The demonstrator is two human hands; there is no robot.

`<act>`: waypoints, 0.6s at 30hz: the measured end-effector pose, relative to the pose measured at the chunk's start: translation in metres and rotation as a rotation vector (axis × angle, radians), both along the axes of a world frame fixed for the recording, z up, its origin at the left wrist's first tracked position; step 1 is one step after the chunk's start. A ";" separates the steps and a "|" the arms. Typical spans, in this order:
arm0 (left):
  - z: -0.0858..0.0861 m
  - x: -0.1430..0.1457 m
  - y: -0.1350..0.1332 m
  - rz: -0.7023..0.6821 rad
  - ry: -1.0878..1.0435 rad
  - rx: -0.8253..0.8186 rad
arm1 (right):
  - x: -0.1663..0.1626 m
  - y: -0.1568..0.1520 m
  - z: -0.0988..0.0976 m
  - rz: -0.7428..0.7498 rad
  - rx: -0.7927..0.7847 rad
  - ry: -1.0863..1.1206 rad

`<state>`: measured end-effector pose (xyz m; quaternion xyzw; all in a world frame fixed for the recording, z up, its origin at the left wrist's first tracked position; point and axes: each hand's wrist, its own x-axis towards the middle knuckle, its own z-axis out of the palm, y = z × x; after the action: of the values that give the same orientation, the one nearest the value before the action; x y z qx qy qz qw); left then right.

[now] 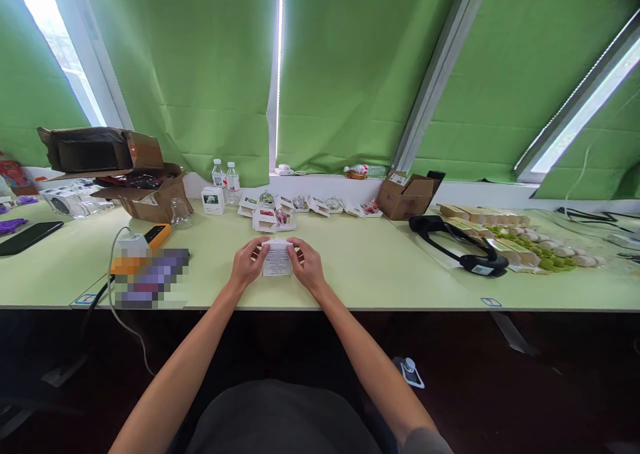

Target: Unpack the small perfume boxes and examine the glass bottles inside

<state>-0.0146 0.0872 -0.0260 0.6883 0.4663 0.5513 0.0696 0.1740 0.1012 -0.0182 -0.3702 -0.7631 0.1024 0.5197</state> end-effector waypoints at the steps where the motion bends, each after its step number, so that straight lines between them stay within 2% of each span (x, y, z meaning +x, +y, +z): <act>1: 0.000 0.000 0.000 -0.001 0.000 -0.001 | 0.000 0.000 0.000 -0.001 0.000 0.003; 18: 0.001 0.001 -0.002 0.010 0.011 0.023 | 0.000 0.001 -0.001 -0.004 -0.011 0.022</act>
<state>-0.0136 0.0855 -0.0253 0.6897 0.4639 0.5531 0.0563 0.1736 0.1018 -0.0191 -0.3734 -0.7560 0.1098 0.5262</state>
